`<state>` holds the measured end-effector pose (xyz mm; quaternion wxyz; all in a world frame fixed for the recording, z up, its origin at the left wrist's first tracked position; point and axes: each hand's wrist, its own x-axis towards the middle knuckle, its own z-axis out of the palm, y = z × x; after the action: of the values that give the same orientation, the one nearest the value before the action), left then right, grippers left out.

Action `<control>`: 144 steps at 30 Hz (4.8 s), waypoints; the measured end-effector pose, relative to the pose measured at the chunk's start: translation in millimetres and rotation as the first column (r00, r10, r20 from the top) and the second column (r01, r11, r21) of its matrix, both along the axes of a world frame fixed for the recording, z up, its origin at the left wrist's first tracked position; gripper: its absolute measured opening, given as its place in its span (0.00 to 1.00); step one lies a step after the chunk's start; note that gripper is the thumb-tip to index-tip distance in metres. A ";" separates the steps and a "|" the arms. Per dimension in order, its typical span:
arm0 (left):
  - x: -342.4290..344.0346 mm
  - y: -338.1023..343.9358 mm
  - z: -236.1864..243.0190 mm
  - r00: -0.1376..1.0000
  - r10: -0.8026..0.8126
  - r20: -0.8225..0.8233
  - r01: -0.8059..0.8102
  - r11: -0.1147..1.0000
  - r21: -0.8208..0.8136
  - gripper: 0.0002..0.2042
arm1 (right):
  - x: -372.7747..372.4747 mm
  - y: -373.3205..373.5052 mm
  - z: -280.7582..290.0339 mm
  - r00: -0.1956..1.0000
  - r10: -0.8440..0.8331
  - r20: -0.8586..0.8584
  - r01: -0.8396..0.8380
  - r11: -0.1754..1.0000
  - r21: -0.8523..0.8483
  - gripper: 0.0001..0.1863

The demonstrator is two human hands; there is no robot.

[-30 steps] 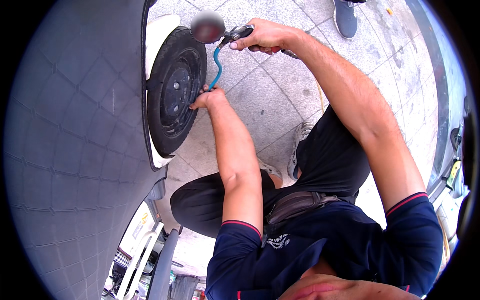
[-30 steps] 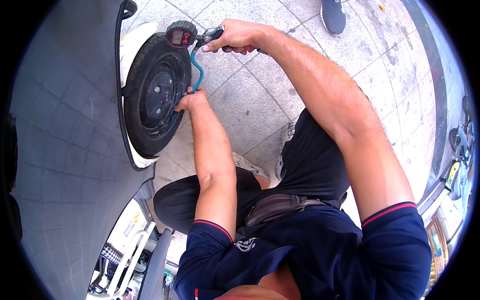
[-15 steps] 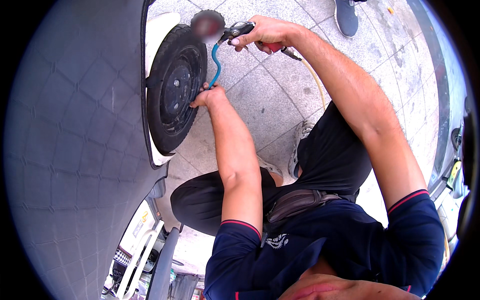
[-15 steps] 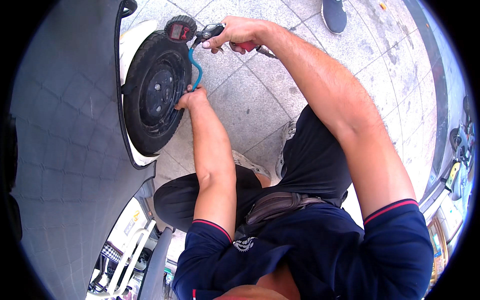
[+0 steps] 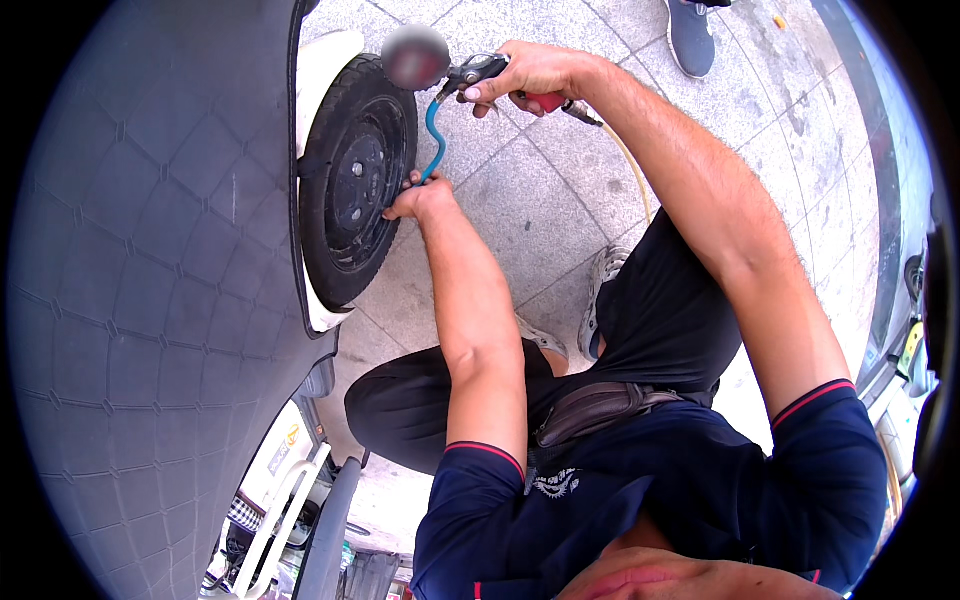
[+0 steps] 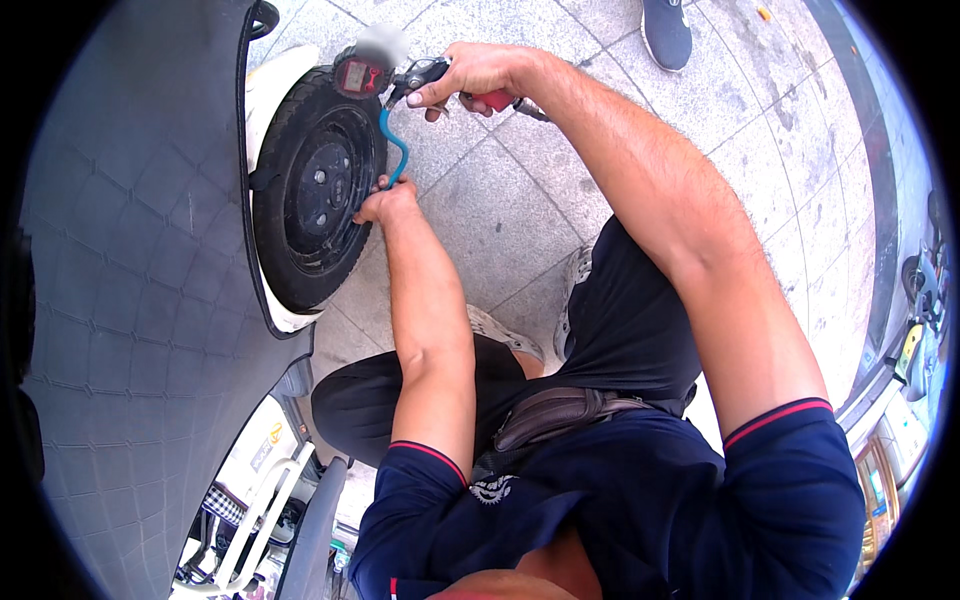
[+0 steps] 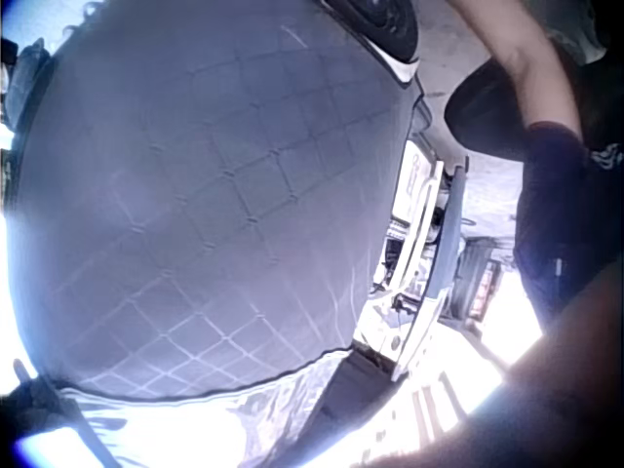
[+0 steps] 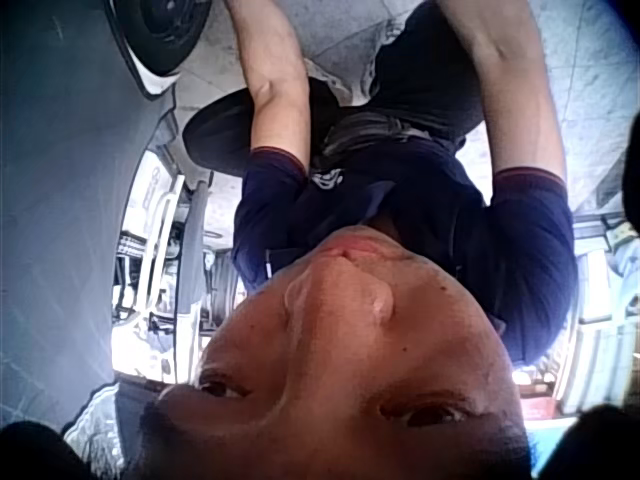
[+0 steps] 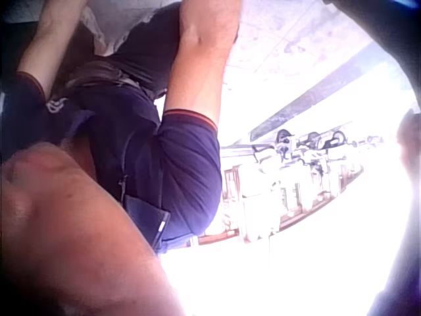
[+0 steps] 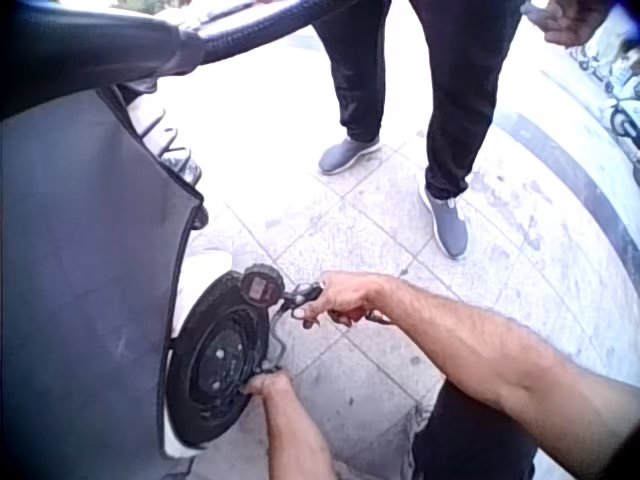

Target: The person inflates a scooter tire using a hand-held air pump, then selects tools from a chest to work on a cylindrical metal component.

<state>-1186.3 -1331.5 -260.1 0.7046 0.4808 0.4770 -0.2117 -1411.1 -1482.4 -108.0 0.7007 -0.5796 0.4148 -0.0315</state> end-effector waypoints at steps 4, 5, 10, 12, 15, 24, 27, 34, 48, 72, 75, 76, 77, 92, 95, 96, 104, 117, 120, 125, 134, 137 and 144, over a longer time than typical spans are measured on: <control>-5.1 -2.7 6.0 1.000 -0.014 -0.011 0.014 1.000 0.019 0.33 | -1.3 1.5 -1.8 1.000 -0.012 -0.008 0.012 1.000 -0.019 0.23; -5.8 -3.1 7.3 1.000 -0.010 -0.012 0.010 1.000 0.022 0.33 | -1.1 1.6 -2.6 1.000 -0.017 -0.011 0.016 1.000 -0.023 0.23; -1.4 -0.7 3.1 1.000 -0.008 0.001 0.008 1.000 0.009 0.33 | 1.7 0.3 -2.5 1.000 -0.002 -0.028 0.001 1.000 -0.012 0.23; -4.2 -1.9 5.0 1.000 -0.012 0.001 0.012 1.000 0.005 0.33 | 0.7 0.4 -4.7 0.999 -0.016 -0.036 0.015 1.000 -0.011 0.23; -5.8 -1.4 6.0 0.999 -0.032 0.008 0.032 0.999 0.004 0.33 | 0.8 1.1 -5.6 0.999 -0.032 -0.040 0.031 0.999 -0.024 0.23; -36.9 -14.6 -34.6 0.883 -0.380 0.274 0.397 0.918 -0.006 0.25 | 2.4 -11.0 -7.3 0.938 -0.216 -0.270 0.119 0.934 -0.336 0.26; -25.9 2.0 -68.7 0.823 -0.533 0.195 0.565 0.800 -0.201 0.26 | 16.9 -11.0 -1.8 0.940 -0.181 -0.289 0.045 0.906 -0.420 0.23; -85.2 93.4 9.1 0.682 -0.730 -0.055 0.634 0.627 -0.453 0.28 | 1.3 4.9 92.6 0.836 -0.048 -0.547 -0.033 0.990 -0.137 0.18; -112.5 395.0 418.4 0.391 -0.920 -0.030 0.899 0.375 0.226 0.14 | -210.6 339.8 262.6 0.566 0.248 -0.786 -0.463 0.885 -0.054 0.19; -677.7 1076.7 753.6 0.682 -0.246 -0.689 0.438 0.891 0.115 0.20 | -23.1 718.4 509.3 -0.259 0.450 -0.855 -0.949 0.045 0.312 0.14; -633.3 1121.2 747.2 0.707 -0.062 -0.704 0.254 0.952 0.172 0.21 | 70.2 821.8 513.8 -0.243 0.485 -0.840 -0.964 -0.025 0.264 0.14; -609.7 1143.8 738.4 0.718 0.001 -0.696 0.198 0.959 0.205 0.21 | 100.9 860.8 510.6 -0.256 0.489 -0.834 -0.964 -0.061 0.260 0.14; -585.3 1162.9 733.7 0.729 0.058 -0.682 0.140 0.963 0.232 0.21 | 126.7 896.8 510.7 -0.284 0.480 -0.830 -0.958 -0.096 0.272 0.14; -269.0 1560.5 755.3 0.779 0.293 -0.555 -0.113 0.935 0.335 0.26 | 774.4 1536.7 516.7 -0.358 0.046 -0.933 0.165 -0.980 -0.112 0.15; -261.2 1644.3 749.6 0.752 0.173 -0.636 0.007 0.963 0.271 0.27 | 851.9 1758.1 616.2 -0.176 0.794 -0.582 -0.602 -0.555 -0.574 0.23; -238.7 1689.8 737.5 0.759 0.120 -0.640 0.058 0.966 0.250 0.28 | 873.6 1821.9 655.0 -0.230 0.819 -0.525 -0.537 -0.557 -0.633 0.23; 117.3 2160.7 799.6 0.749 -0.228 -0.622 0.605 0.619 0.500 0.27 | 921.6 2114.0 808.8 -0.579 0.721 -0.380 -0.357 -0.644 -0.677 0.26; 688.1 2547.8 1102.7 0.795 -0.607 0.021 0.381 0.525 0.761 0.17 | 1176.3 2522.9 887.3 -0.736 0.566 -0.370 -0.006 -0.552 -0.834 0.41; 745.7 2619.1 1116.7 0.825 -0.558 0.093 0.334 0.613 0.716 0.15 | 1254.1 2603.0 906.7 -0.861 0.410 -0.301 -0.044 -0.649 -0.759 0.37; 830.4 2750.2 1113.7 0.860 -0.475 0.187 0.253 0.714 0.652 0.12 | 1380.5 2734.6 913.1 -0.935 0.348 -0.068 -0.265 -0.812 -0.520 0.36; 1090.3 3035.6 1082.6 0.720 -0.670 0.183 0.416 0.627 0.658 0.09 | 1594.2 2974.9 865.3 -0.858 0.513 -0.025 -0.421 -0.731 -0.537 0.30; 1185.3 3096.8 1107.3 0.735 -0.659 0.162 0.417 0.627 0.659 0.09 | 1674.4 3017.7 881.0 -0.812 0.581 0.056 -0.522 -0.681 -0.514 0.30; 1318.5 3366.2 995.1 0.779 -0.531 -0.334 0.497 0.197 0.845 0.16 | 1943.0 3100.0 866.2 -0.473 0.877 -0.083 -0.806 -0.469 -0.361 0.28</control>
<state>132.3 2034.6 735.0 0.2230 0.9138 0.3124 -0.1329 531.9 1617.6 758.2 0.3569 -0.7256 -0.3852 0.4447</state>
